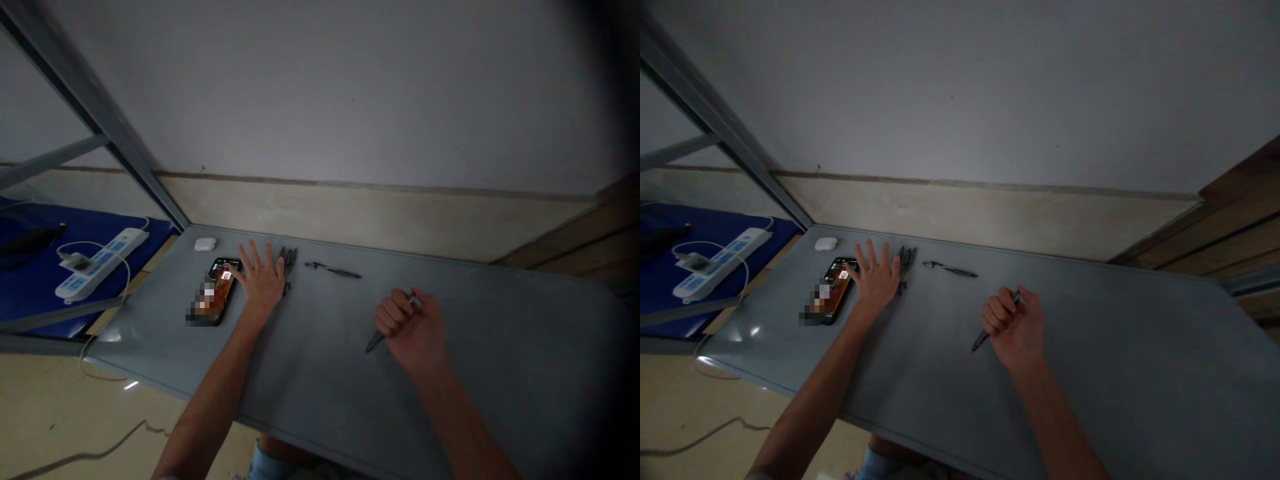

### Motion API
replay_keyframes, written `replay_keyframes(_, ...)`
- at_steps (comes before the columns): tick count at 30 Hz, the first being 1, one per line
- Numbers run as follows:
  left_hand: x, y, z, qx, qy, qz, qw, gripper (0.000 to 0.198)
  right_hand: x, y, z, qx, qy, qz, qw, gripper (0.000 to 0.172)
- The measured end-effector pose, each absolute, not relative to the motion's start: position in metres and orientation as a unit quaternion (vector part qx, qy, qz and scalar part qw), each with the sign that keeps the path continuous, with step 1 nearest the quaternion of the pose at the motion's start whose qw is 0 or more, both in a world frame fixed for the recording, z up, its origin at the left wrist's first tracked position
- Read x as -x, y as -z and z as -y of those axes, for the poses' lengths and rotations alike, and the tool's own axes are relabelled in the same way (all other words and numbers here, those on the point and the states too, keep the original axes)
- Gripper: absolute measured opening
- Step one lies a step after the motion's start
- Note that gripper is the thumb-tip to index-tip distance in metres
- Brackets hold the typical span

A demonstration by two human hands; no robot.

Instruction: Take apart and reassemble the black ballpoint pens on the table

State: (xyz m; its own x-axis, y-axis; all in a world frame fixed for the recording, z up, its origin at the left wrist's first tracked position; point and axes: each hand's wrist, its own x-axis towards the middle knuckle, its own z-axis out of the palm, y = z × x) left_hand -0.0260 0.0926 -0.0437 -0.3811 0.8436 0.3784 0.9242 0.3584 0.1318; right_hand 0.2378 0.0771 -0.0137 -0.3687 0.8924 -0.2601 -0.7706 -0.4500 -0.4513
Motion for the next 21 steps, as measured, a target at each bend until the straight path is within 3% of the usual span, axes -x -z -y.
replay_keyframes(12, 0.026, 0.051, -0.094, 0.553, 0.151, 0.814, 0.095, 0.056, -0.233, 0.016, -0.079, 0.24, -0.806, 0.175, 0.512, 0.044)
replay_keyframes(21, 0.028, 0.055, -0.097, 0.543, 0.154, 0.819, 0.103, 0.056, -0.24, 0.02, -0.078, 0.211, -0.81, 0.105, 0.538, 0.049)
